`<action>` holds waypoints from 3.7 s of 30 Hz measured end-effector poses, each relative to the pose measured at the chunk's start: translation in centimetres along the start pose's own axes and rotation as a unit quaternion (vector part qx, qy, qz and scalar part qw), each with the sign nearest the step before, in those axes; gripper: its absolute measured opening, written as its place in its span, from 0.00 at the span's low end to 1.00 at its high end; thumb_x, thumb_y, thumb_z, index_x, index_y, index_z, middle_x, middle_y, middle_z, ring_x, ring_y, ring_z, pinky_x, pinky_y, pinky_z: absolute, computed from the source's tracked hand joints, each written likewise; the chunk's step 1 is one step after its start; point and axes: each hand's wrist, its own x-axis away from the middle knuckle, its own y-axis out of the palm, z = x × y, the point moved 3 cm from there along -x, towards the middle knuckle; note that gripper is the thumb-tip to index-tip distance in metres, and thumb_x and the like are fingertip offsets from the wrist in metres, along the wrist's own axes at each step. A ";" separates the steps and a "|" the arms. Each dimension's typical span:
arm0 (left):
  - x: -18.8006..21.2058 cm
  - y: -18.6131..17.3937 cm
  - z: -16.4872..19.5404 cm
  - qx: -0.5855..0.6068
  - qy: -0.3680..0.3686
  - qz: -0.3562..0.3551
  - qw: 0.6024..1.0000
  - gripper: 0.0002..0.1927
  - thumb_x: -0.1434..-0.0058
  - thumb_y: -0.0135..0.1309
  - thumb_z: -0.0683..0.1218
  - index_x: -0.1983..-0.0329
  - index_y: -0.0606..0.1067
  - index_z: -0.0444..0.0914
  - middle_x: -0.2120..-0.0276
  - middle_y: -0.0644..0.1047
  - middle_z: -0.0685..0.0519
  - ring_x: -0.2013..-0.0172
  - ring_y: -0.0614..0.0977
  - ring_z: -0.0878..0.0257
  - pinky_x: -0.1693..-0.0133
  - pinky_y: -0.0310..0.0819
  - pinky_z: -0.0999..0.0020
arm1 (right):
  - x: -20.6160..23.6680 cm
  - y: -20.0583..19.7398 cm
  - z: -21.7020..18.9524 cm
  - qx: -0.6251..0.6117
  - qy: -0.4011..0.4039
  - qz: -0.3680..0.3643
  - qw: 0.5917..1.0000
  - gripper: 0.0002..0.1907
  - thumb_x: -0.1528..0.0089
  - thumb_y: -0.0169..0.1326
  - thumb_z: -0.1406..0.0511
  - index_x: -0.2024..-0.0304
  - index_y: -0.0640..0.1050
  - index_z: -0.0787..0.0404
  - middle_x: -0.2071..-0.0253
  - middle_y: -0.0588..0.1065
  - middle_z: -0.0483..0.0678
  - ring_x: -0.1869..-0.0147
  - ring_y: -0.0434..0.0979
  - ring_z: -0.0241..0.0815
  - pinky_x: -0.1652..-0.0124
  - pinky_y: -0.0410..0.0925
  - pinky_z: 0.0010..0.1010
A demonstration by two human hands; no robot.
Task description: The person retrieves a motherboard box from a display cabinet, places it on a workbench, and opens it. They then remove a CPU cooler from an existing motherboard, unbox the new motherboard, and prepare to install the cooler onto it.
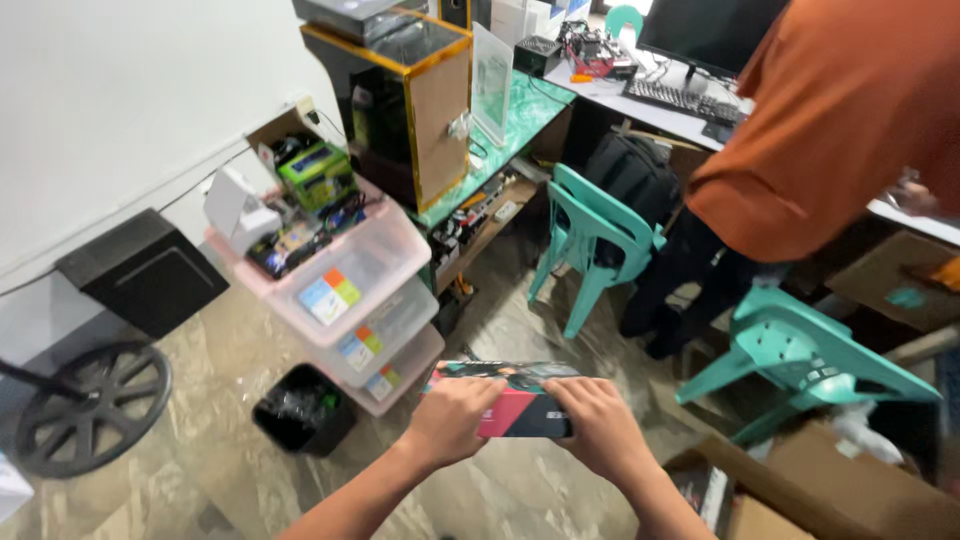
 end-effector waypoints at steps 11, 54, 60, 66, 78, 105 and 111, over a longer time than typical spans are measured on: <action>-19.5 6.2 -14.8 -0.060 0.007 -0.002 0.998 0.26 0.54 0.61 0.40 0.49 0.75 0.36 0.53 0.80 0.43 0.52 0.81 0.47 0.54 0.74 0.53 | -14.9 2.3 19.0 0.013 -0.009 0.041 0.999 0.42 0.58 0.70 0.61 0.41 0.73 0.59 0.46 0.76 0.48 0.40 0.73 0.49 0.37 0.61 0.46; -56.5 9.6 -43.1 -0.086 -0.148 0.094 0.981 0.28 0.52 0.66 0.46 0.46 0.75 0.36 0.50 0.80 0.44 0.49 0.81 0.49 0.50 0.74 0.55 | -26.9 30.5 71.0 -0.461 0.626 -0.319 0.543 0.35 0.30 0.37 0.46 0.60 0.86 0.67 0.69 0.81 0.55 0.69 0.78 0.48 0.64 0.73 0.40; -56.1 9.0 -44.8 -0.068 -0.136 0.088 0.984 0.28 0.52 0.65 0.46 0.46 0.75 0.37 0.50 0.80 0.45 0.49 0.81 0.50 0.51 0.74 0.55 | -24.8 24.9 70.4 -0.443 0.652 -0.294 0.541 0.29 0.31 0.41 0.51 0.58 0.85 0.66 0.64 0.83 0.53 0.61 0.81 0.46 0.57 0.73 0.38; -55.6 9.0 -46.0 -0.072 -0.089 0.073 0.991 0.30 0.57 0.61 0.40 0.46 0.74 0.38 0.52 0.79 0.46 0.49 0.81 0.50 0.52 0.74 0.55 | -23.8 23.8 69.1 -0.413 0.658 -0.271 0.568 0.26 0.32 0.44 0.53 0.56 0.84 0.66 0.61 0.82 0.53 0.58 0.81 0.46 0.55 0.73 0.38; -58.5 11.2 -45.9 -0.049 -0.073 0.053 0.995 0.32 0.57 0.62 0.40 0.44 0.72 0.37 0.53 0.79 0.45 0.51 0.81 0.50 0.53 0.74 0.55 | -26.8 17.0 69.5 -0.362 0.638 -0.262 0.627 0.19 0.34 0.50 0.58 0.54 0.81 0.67 0.55 0.81 0.53 0.52 0.80 0.46 0.50 0.72 0.38; -72.7 25.0 -58.7 -0.240 -0.154 0.177 0.942 0.24 0.38 0.47 0.51 0.41 0.73 0.36 0.46 0.77 0.40 0.45 0.78 0.43 0.45 0.71 0.46 | -80.2 21.5 56.9 -0.286 0.078 -0.172 0.939 0.34 0.39 0.48 0.64 0.32 0.60 0.71 0.64 0.77 0.70 0.59 0.79 0.71 0.54 0.70 0.58; -73.0 24.6 -61.2 -0.272 -0.165 0.155 0.935 0.20 0.37 0.48 0.45 0.42 0.73 0.38 0.45 0.78 0.43 0.43 0.78 0.48 0.45 0.70 0.51 | -79.5 23.6 53.4 -0.316 0.029 -0.174 0.932 0.33 0.39 0.49 0.66 0.33 0.60 0.73 0.67 0.76 0.72 0.61 0.78 0.73 0.56 0.70 0.60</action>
